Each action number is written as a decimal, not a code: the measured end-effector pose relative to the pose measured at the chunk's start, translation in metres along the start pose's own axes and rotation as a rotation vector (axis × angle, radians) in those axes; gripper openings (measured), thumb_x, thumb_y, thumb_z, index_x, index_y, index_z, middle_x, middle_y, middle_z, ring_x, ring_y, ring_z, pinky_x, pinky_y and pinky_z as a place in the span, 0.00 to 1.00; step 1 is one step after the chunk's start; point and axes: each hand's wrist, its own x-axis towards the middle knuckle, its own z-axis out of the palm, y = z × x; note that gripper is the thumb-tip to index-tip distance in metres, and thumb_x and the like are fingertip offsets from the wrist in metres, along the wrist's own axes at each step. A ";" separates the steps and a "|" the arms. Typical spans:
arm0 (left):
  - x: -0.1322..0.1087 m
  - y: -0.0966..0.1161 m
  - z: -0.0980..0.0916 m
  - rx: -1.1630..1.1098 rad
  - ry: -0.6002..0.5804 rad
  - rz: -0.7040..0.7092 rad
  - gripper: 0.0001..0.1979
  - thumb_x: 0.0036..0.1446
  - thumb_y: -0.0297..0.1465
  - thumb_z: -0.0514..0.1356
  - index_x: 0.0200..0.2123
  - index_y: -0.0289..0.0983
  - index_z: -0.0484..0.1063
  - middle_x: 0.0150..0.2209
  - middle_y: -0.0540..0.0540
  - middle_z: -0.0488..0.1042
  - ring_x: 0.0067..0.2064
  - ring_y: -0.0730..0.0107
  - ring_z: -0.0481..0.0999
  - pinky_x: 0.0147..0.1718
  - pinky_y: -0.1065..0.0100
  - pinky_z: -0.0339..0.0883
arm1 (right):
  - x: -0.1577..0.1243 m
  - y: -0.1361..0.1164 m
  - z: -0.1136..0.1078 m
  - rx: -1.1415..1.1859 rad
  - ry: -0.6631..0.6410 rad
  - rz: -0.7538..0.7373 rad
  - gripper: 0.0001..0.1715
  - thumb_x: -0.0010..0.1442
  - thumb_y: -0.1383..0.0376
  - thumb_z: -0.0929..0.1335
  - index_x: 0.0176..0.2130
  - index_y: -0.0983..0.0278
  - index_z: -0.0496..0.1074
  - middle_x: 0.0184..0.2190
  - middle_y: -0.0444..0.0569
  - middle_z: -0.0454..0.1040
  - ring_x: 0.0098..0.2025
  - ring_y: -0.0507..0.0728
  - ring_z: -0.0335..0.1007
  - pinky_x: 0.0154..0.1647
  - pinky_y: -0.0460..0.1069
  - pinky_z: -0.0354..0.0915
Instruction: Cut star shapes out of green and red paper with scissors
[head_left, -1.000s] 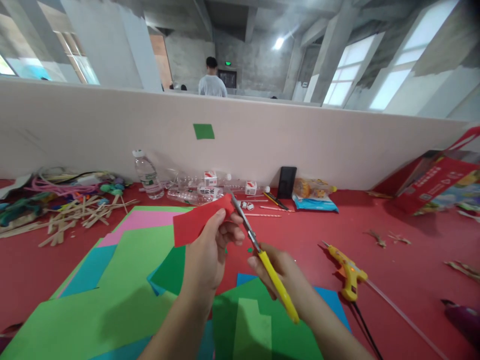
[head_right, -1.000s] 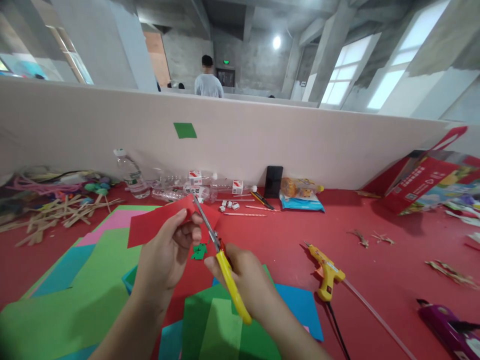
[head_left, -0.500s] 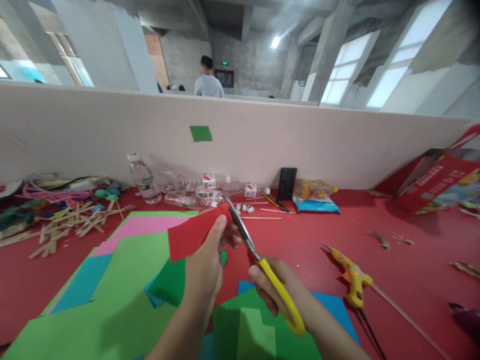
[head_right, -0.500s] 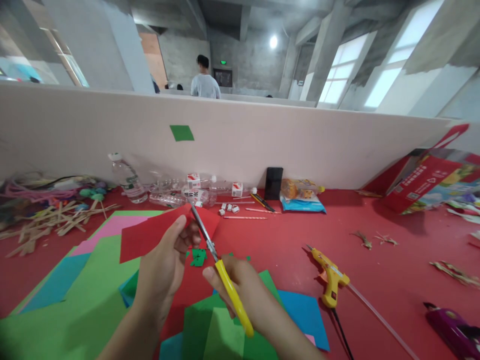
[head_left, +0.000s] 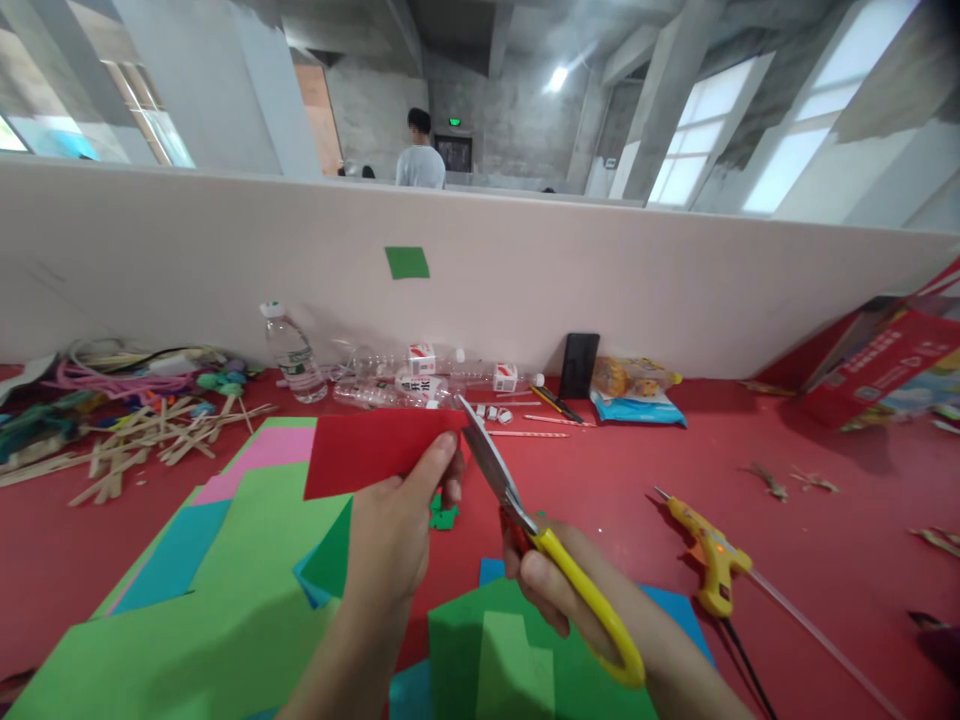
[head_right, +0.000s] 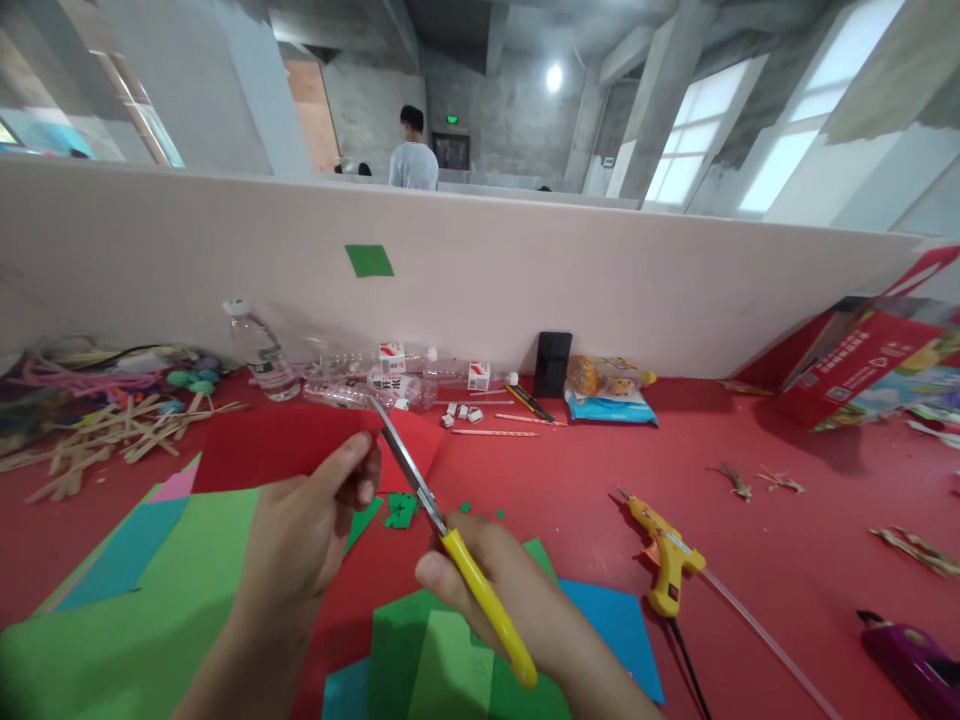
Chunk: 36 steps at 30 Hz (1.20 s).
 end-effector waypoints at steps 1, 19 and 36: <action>0.000 0.000 -0.001 -0.006 -0.007 -0.011 0.17 0.53 0.36 0.68 0.17 0.37 0.72 0.17 0.51 0.70 0.23 0.75 0.67 0.24 0.73 0.63 | 0.000 -0.002 -0.001 -0.010 -0.004 0.001 0.42 0.61 0.25 0.58 0.30 0.60 0.60 0.21 0.38 0.57 0.23 0.51 0.52 0.25 0.48 0.50; 0.002 0.017 -0.011 0.129 -0.132 0.040 0.15 0.50 0.33 0.66 0.15 0.38 0.70 0.14 0.53 0.68 0.18 0.77 0.66 0.18 0.74 0.61 | -0.004 -0.001 -0.007 0.047 -0.090 -0.048 0.41 0.63 0.27 0.60 0.33 0.62 0.64 0.22 0.38 0.57 0.24 0.50 0.49 0.22 0.46 0.48; 0.006 0.017 -0.014 0.115 -0.142 -0.039 0.13 0.47 0.34 0.68 0.15 0.37 0.76 0.14 0.50 0.70 0.17 0.78 0.66 0.16 0.75 0.59 | -0.004 -0.003 -0.010 -0.001 -0.102 -0.066 0.41 0.63 0.27 0.58 0.32 0.60 0.62 0.22 0.38 0.57 0.24 0.51 0.49 0.23 0.47 0.48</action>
